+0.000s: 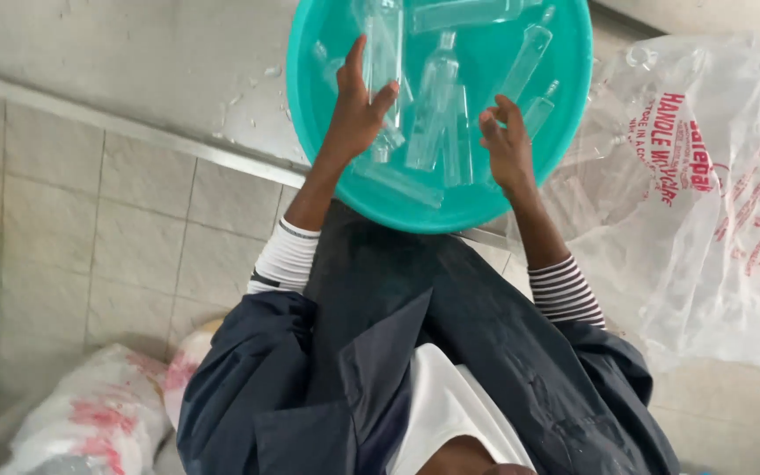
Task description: The person repeatedly takes clear plastic containers from a large bag, rinses them in a teal basin of water, and places them on a stainless steel counter. The process is repeated multiple times throughout the clip.
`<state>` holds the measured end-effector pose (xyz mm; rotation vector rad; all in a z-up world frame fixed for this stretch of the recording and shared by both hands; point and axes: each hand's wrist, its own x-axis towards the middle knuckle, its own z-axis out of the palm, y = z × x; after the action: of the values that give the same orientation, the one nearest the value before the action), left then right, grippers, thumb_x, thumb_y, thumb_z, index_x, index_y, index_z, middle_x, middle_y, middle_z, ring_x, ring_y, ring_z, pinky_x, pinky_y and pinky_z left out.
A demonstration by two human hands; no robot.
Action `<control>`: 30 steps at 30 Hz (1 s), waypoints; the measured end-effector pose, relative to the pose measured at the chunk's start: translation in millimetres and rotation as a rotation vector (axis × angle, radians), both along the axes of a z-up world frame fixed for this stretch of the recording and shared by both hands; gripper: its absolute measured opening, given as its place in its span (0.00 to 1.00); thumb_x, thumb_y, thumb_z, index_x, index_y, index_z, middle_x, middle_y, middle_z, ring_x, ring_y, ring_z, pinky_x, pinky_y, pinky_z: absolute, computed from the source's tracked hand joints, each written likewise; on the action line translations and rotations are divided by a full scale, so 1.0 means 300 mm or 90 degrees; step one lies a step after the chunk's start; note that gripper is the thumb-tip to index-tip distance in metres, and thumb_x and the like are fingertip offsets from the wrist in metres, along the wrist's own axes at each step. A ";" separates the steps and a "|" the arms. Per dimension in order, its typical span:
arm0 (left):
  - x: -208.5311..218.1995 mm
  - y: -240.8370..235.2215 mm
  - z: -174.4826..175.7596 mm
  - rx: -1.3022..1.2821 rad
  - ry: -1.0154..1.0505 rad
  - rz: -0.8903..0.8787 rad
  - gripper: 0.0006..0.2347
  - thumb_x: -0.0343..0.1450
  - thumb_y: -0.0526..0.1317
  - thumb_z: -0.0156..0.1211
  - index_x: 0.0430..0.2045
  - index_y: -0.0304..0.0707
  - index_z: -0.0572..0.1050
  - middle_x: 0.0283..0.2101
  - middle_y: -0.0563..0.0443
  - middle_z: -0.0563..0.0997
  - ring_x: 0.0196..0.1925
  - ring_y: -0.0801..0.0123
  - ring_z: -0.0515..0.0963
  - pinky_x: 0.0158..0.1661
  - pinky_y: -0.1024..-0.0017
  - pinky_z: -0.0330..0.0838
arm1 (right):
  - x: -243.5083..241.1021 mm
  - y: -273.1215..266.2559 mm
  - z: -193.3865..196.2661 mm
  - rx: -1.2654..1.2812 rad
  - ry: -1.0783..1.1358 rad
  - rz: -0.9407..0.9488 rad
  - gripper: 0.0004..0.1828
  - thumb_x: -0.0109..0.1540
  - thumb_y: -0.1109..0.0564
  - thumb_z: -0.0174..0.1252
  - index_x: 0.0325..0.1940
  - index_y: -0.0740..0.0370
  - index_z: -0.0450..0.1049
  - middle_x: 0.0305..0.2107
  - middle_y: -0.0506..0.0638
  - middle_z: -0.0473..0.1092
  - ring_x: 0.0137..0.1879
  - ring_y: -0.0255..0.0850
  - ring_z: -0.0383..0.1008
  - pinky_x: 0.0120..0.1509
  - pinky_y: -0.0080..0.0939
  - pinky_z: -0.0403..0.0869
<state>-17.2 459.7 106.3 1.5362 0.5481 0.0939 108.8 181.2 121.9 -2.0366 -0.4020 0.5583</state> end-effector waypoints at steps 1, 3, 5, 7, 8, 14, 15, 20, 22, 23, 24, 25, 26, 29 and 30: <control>0.025 -0.011 -0.013 0.012 -0.083 0.036 0.42 0.76 0.61 0.66 0.80 0.62 0.42 0.76 0.38 0.54 0.67 0.46 0.77 0.40 0.60 0.93 | -0.022 0.043 0.012 -0.044 0.045 -0.038 0.41 0.71 0.33 0.58 0.81 0.55 0.57 0.69 0.60 0.67 0.69 0.50 0.76 0.63 0.51 0.78; 0.038 -0.029 0.048 0.021 -0.164 0.066 0.45 0.75 0.59 0.72 0.81 0.61 0.43 0.72 0.37 0.65 0.59 0.52 0.82 0.50 0.62 0.89 | -0.052 0.104 0.041 -0.085 0.096 -0.079 0.49 0.68 0.30 0.59 0.84 0.55 0.51 0.72 0.60 0.64 0.70 0.50 0.76 0.64 0.52 0.76; 0.015 -0.020 0.195 0.102 -0.396 0.003 0.41 0.79 0.59 0.70 0.83 0.58 0.47 0.75 0.47 0.72 0.83 0.59 0.66 0.84 0.50 0.53 | -0.103 0.151 0.061 -0.127 0.104 -0.101 0.55 0.67 0.24 0.57 0.86 0.56 0.45 0.77 0.64 0.58 0.78 0.59 0.67 0.72 0.62 0.71; 0.017 0.013 0.231 0.281 -0.436 -0.131 0.24 0.84 0.52 0.54 0.77 0.58 0.59 0.76 0.54 0.71 0.85 0.53 0.56 0.83 0.41 0.41 | -0.087 0.139 -0.078 -0.078 0.131 -0.140 0.55 0.66 0.21 0.53 0.85 0.54 0.47 0.77 0.67 0.58 0.79 0.58 0.67 0.74 0.58 0.70; 0.025 0.020 0.249 0.464 -0.484 -0.234 0.17 0.88 0.46 0.38 0.71 0.59 0.71 0.77 0.61 0.70 0.87 0.46 0.47 0.82 0.33 0.28 | -0.068 0.124 -0.144 -0.035 0.143 -0.150 0.55 0.65 0.17 0.50 0.85 0.52 0.49 0.76 0.71 0.58 0.80 0.57 0.67 0.76 0.55 0.69; 0.008 0.044 -0.011 0.419 -0.300 -0.308 0.13 0.87 0.44 0.50 0.55 0.52 0.86 0.85 0.48 0.45 0.87 0.39 0.35 0.79 0.32 0.47 | -0.078 0.185 -0.079 0.060 0.247 -0.202 0.61 0.61 0.14 0.36 0.86 0.58 0.48 0.82 0.59 0.50 0.86 0.55 0.51 0.84 0.63 0.57; 0.037 0.002 -0.109 0.426 -0.299 -0.303 0.13 0.87 0.44 0.50 0.55 0.52 0.86 0.85 0.48 0.45 0.87 0.39 0.35 0.79 0.32 0.47 | -0.063 0.198 -0.095 0.064 0.246 -0.195 0.61 0.61 0.14 0.36 0.86 0.58 0.48 0.82 0.59 0.50 0.86 0.55 0.51 0.84 0.63 0.57; 0.140 -0.256 -0.244 0.145 0.061 0.037 0.30 0.69 0.64 0.67 0.44 0.42 0.58 0.41 0.55 0.60 0.40 0.64 0.66 0.39 0.62 0.67 | -0.020 0.240 -0.182 0.061 0.199 -0.210 0.72 0.60 0.22 0.67 0.88 0.60 0.32 0.85 0.58 0.33 0.90 0.54 0.40 0.87 0.56 0.56; 0.191 -0.288 -0.386 0.063 0.103 0.054 0.36 0.65 0.62 0.70 0.54 0.41 0.55 0.53 0.50 0.62 0.51 0.61 0.70 0.49 0.61 0.69 | -0.009 0.250 -0.170 0.035 0.224 -0.216 0.74 0.56 0.21 0.68 0.88 0.55 0.33 0.81 0.64 0.45 0.88 0.53 0.48 0.84 0.55 0.59; 0.214 -0.302 -0.459 -0.023 0.150 0.068 0.43 0.62 0.60 0.72 0.64 0.40 0.52 0.65 0.45 0.64 0.62 0.58 0.73 0.58 0.61 0.72 | -0.006 0.256 -0.166 0.006 0.255 -0.225 0.76 0.52 0.19 0.68 0.88 0.51 0.33 0.77 0.70 0.57 0.86 0.53 0.55 0.82 0.53 0.63; 0.223 -0.287 -0.421 -0.023 0.156 0.073 0.43 0.62 0.60 0.72 0.64 0.40 0.52 0.65 0.45 0.64 0.62 0.58 0.73 0.58 0.61 0.72 | 0.008 0.256 -0.207 0.003 0.260 -0.220 0.76 0.52 0.19 0.68 0.88 0.51 0.33 0.77 0.70 0.57 0.86 0.53 0.55 0.82 0.53 0.63; 0.233 -0.273 -0.385 -0.096 0.194 0.051 0.52 0.60 0.60 0.74 0.73 0.46 0.41 0.74 0.39 0.55 0.72 0.52 0.66 0.65 0.55 0.68 | 0.021 0.255 -0.249 0.027 0.262 -0.219 0.76 0.53 0.20 0.69 0.88 0.55 0.34 0.80 0.67 0.51 0.86 0.55 0.54 0.82 0.55 0.63; 0.250 -0.256 -0.348 -0.168 0.230 0.026 0.61 0.59 0.59 0.75 0.82 0.52 0.30 0.84 0.33 0.46 0.82 0.45 0.60 0.72 0.50 0.65 | 0.039 0.256 -0.291 0.052 0.263 -0.221 0.77 0.54 0.20 0.69 0.87 0.60 0.34 0.83 0.64 0.46 0.86 0.58 0.52 0.83 0.57 0.63; 0.287 -0.239 -0.226 -0.305 0.347 0.018 0.67 0.49 0.63 0.73 0.83 0.57 0.32 0.85 0.48 0.55 0.83 0.45 0.60 0.65 0.35 0.67 | 0.093 0.251 -0.331 0.010 0.434 -0.262 0.77 0.47 0.10 0.51 0.89 0.44 0.33 0.83 0.46 0.54 0.78 0.55 0.70 0.73 0.75 0.67; 0.297 -0.253 -0.228 -0.302 0.344 0.022 0.67 0.49 0.63 0.73 0.83 0.57 0.32 0.85 0.48 0.55 0.83 0.45 0.60 0.65 0.35 0.67 | 0.100 0.251 -0.319 0.014 0.433 -0.257 0.77 0.47 0.10 0.51 0.89 0.44 0.33 0.83 0.46 0.54 0.78 0.55 0.70 0.73 0.75 0.67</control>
<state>72.0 383.9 37.9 1.0769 0.9481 -0.4109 138.8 256.5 26.1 -1.7077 0.3957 0.9275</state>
